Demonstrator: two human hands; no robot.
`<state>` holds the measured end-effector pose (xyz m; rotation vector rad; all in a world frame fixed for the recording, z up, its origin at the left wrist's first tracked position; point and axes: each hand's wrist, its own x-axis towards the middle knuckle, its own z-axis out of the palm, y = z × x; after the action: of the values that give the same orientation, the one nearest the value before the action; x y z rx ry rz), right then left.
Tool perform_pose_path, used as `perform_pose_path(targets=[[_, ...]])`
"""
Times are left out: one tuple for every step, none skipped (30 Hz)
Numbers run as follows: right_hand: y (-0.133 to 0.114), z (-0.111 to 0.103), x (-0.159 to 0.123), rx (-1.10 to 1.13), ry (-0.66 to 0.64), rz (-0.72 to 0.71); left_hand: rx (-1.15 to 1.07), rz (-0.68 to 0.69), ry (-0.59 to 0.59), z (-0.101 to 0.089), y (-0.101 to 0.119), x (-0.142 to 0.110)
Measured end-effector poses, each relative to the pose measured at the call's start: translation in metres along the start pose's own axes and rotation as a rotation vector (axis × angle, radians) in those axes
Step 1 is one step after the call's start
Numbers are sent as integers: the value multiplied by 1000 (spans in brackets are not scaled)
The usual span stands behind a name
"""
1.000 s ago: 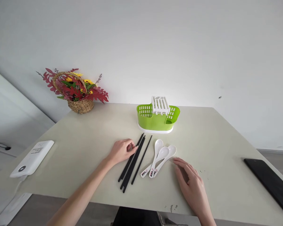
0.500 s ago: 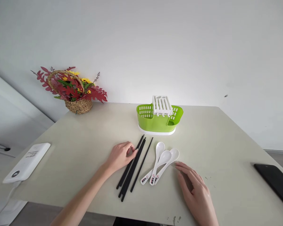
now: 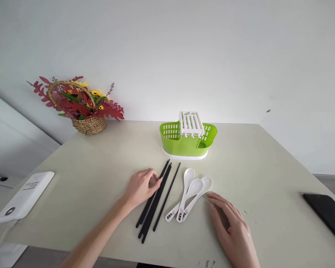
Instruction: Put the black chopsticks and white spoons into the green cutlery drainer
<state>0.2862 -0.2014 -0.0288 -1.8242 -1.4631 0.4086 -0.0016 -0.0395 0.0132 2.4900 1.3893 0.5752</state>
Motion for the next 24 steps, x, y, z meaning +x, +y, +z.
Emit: perform_pose_path(targets=[[0, 0, 0, 0, 3, -2, 1, -2, -3, 0, 0, 0], [0, 0, 0, -1, 6, -5, 2, -5, -5, 0, 0, 0], [0, 0, 0, -3, 5, -6, 2, -7, -6, 0, 0, 0], [0, 0, 0, -7, 3, -4, -2, -10, -5, 0, 0, 0], [1, 0, 0, -10, -1, -2, -7, -12, -5, 0, 0, 0], [1, 0, 0, -12, -4, 2, -13, -14, -5, 0, 0, 0], [1, 1, 0, -13, -5, 6, -18, -15, -6, -1, 0, 0], [1, 1, 0, -12, -5, 9, -23, -14, -9, -1, 0, 0], [1, 1, 0, -10, -4, 9, -28, -14, -14, -1, 0, 0], [1, 2, 0, -8, -1, 7, -31, -14, -19, -2, 0, 0], [1, 2, 0, -6, 1, 3, -36, -13, -24, -2, -1, 0], [0, 2, 0, -6, 3, 0, -40, -13, -27, -3, -1, 0], [0, 2, 0, -7, 4, -4, -43, -14, -30, -3, -1, 0], [0, 2, 0, -7, 6, -8, -45, -16, -31, -4, -1, 0], [0, 1, 0, -7, 6, -9, -47, -17, -33, -4, -1, 0], [0, 1, 0, -7, 6, -8, -49, -18, -35, -4, -1, 0], [0, 1, 0, -6, 7, -6, -52, -18, -37, -4, -1, 0], [1, 0, 0, -5, 9, -5, -56, -18, -39, -4, 0, 0], [1, 0, 0, -4, 9, -5, -62, -19, -42, -5, -1, -1], [0, 0, 0, -4, 9, -6, -69, -20, -46, -5, -1, -1], [0, 0, 0, -2, 7, -7, -76, -22, -49, -6, -1, -1], [0, 0, 0, 2, 6, -9, -82, -23, -53, -7, -1, -1], [0, 0, 0, 6, 4, -7, -86, -25, -56, -7, -1, -1], [-1, 1, 0, 11, 4, -4, -89, -25, -58, -8, -1, -1]])
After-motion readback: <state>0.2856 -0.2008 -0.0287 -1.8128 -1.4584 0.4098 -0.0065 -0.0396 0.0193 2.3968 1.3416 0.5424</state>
